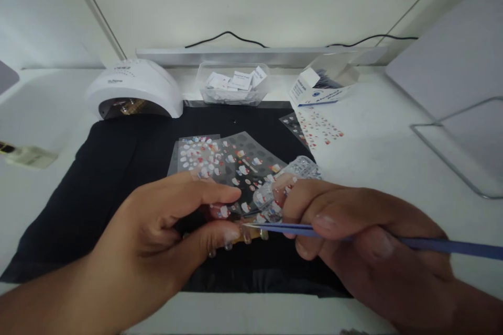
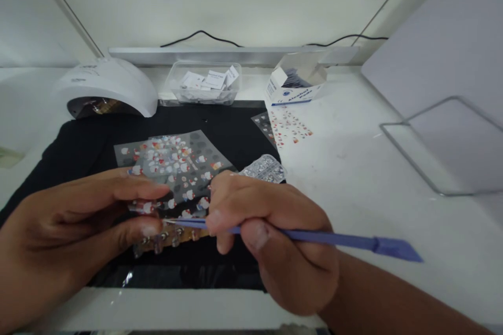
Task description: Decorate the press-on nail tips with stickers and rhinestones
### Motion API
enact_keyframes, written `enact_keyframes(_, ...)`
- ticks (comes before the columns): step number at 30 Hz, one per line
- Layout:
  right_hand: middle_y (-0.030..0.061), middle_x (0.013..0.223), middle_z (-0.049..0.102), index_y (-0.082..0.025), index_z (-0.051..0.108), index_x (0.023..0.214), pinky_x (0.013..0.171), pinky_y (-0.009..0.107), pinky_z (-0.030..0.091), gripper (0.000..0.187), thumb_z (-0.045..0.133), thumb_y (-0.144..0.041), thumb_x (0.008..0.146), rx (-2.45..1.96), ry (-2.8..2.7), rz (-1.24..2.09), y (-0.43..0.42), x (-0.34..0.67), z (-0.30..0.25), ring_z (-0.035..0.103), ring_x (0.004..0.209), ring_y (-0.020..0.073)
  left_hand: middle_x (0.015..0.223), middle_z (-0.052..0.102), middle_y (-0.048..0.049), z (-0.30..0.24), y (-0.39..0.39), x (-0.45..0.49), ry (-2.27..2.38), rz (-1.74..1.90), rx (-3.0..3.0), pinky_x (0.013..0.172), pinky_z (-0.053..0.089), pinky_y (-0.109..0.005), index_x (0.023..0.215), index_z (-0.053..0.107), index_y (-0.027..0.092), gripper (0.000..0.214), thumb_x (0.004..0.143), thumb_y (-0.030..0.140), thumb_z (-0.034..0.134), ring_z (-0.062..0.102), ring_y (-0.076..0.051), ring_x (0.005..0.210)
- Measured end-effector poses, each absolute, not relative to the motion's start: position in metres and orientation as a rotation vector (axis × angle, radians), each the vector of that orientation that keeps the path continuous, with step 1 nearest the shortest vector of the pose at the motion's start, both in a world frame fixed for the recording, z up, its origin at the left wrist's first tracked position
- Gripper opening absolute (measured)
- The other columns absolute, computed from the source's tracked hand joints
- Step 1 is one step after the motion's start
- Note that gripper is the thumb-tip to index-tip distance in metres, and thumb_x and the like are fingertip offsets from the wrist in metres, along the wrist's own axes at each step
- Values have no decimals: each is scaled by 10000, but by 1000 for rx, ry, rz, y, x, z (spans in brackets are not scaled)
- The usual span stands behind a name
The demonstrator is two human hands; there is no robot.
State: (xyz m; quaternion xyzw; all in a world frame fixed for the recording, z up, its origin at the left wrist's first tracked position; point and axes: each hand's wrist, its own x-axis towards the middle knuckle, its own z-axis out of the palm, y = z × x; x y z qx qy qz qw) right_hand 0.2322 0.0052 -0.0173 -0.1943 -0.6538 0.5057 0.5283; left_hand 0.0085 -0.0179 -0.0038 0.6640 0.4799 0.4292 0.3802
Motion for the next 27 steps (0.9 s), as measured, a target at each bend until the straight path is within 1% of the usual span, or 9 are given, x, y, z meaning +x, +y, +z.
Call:
enact_keyframes(4, 27, 624, 660, -272, 787, 1015, 661, 386, 532, 242, 557, -323, 960, -499, -1478, 1290, 7, 232, -15, 607, 581, 184, 720, 747, 33, 0, -19, 11, 1221, 1108, 1591, 530, 583, -214, 905, 782, 265, 164, 755, 202, 800, 679, -135, 579)
enact_keyframes(7, 22, 656, 682, -257, 792, 978, 672, 396, 535, 215, 587, -312, 946, -513, -1439, 1317, 9, 233, -15, 626, 537, 168, 756, 755, 33, -3, -12, 8, 1237, 1099, 1574, 572, 585, -204, 936, 769, 267, 179, 770, 204, 788, 707, -140, 645)
enact_keyframes(10, 9, 650, 675, -239, 791, 967, 622, 367, 533, 197, 611, -308, 926, -465, -1425, 1304, 11, 233, -17, 617, 493, 145, 848, 734, -5, -13, 6, -2, 1362, 1020, 1710, 653, 580, -262, 1052, 721, 245, 220, 840, 300, 732, 702, -168, 729)
enact_keyframes(12, 14, 685, 681, -229, 791, 953, 563, 332, 526, 191, 618, -305, 920, -468, -1399, 1321, 12, 234, -19, 612, 493, 132, 939, 679, -43, -17, 17, -9, 1574, 837, 1913, 623, 544, -321, 1250, 634, 240, 396, 876, 361, 678, 658, -192, 713)
enact_keyframes(14, 10, 648, 667, -230, 788, 939, 539, 314, 516, 189, 616, -307, 924, -477, -1391, 1354, 13, 235, -21, 608, 511, 136, 1169, 573, -109, -17, 22, -14, 1730, 819, 2111, 736, 534, -402, 1312, 578, 198, 488, 857, 339, 680, 629, -237, 840)
enact_keyframes(17, 2, 576, 651, -237, 778, 941, 573, 325, 515, 207, 592, -328, 946, -498, -1416, 1365, 13, 237, -23, 602, 536, 147, 1141, 514, -68, -10, 12, -11, 1607, 1026, 2216, 848, 491, -377, 1200, 574, 226, 339, 869, 248, 645, 548, -237, 974)
enact_keyframes(19, 1, 574, 655, -242, 772, 934, 580, 329, 508, 213, 585, -342, 954, -512, -1430, 1343, 12, 237, -24, 604, 553, 152, 1026, 526, -29, -4, 0, -4, 1289, 1057, 2092, 811, 477, -314, 1056, 575, 246, 180, 892, 174, 600, 524, -198, 929)
enact_keyframes(21, -2, 579, 654, -247, 769, 930, 573, 334, 501, 213, 586, -353, 952, -519, -1452, 1320, 12, 237, -25, 602, 557, 158, 965, 544, -14, -2, -11, 3, 1074, 969, 1970, 750, 477, -277, 1020, 579, 254, 147, 912, 153, 579, 528, -173, 875)
enact_keyframes(27, 1, 597, 651, -262, 770, 976, 591, 352, 496, 227, 561, -349, 958, -477, -1532, 1282, 14, 236, -27, 587, 538, 159, 852, 555, 14, -7, -13, 12, 954, 889, 1747, 672, 457, -243, 919, 604, 239, 122, 907, 120, 578, 529, -128, 764)
